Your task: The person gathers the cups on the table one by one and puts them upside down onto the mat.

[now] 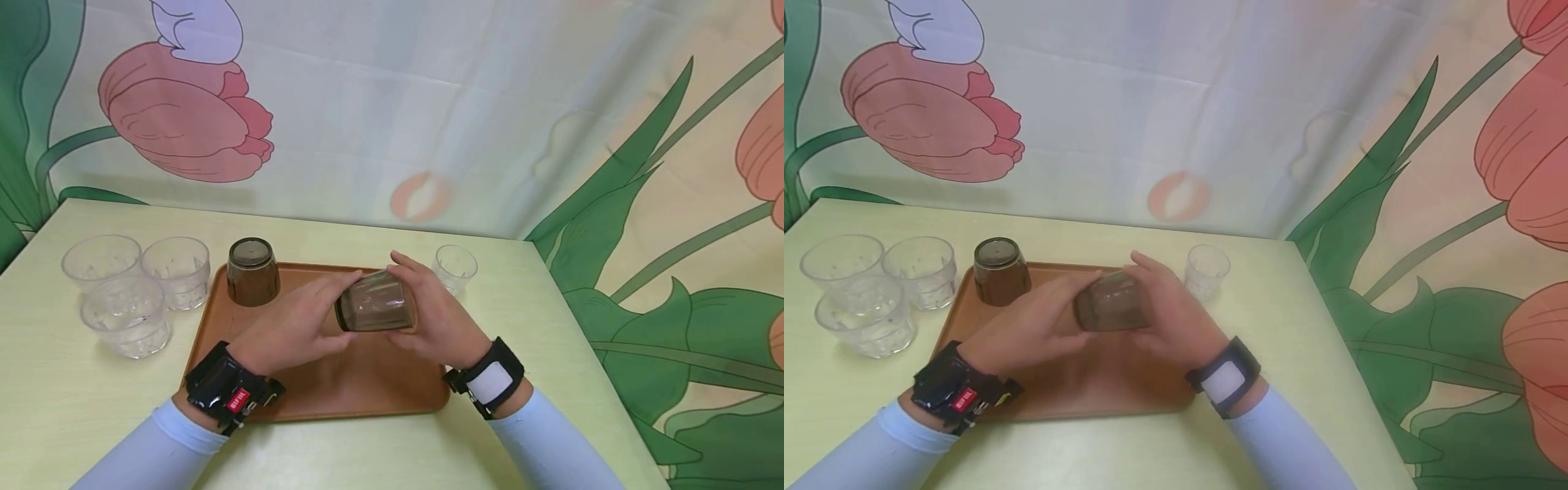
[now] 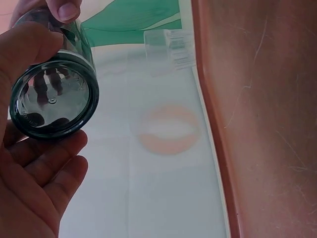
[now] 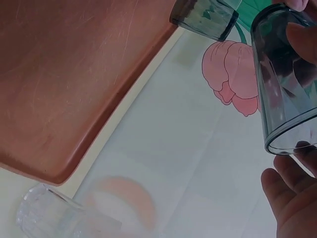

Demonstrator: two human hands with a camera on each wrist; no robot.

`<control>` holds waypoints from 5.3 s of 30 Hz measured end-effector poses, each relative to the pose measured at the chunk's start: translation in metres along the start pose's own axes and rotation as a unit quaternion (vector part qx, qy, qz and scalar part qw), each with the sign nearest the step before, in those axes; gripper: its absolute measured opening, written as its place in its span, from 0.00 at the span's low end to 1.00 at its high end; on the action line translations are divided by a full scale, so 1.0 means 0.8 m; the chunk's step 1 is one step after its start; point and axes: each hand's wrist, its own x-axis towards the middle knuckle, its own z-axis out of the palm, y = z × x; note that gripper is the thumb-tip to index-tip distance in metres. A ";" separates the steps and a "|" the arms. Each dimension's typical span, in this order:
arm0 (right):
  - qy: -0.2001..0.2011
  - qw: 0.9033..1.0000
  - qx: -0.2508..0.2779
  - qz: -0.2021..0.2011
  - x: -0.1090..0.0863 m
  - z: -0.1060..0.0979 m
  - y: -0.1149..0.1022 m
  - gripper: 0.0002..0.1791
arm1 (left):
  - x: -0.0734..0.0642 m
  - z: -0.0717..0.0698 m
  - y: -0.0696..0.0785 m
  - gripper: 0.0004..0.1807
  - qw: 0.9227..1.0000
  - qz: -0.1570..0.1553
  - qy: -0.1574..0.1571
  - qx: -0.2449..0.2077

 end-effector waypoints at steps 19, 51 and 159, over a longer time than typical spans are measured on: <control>0.006 0.997 0.053 0.048 0.003 0.005 0.000 0.57 | -0.001 -0.007 0.003 0.50 0.999 0.022 0.022 -0.020; -0.004 0.993 0.083 0.082 -0.015 0.014 0.022 0.70 | -0.001 -0.011 -0.008 0.49 0.998 0.034 0.049 -0.002; -0.334 0.852 -0.278 0.291 -0.065 0.093 0.079 0.30 | -0.006 -0.028 -0.024 0.47 0.999 -0.012 0.033 0.007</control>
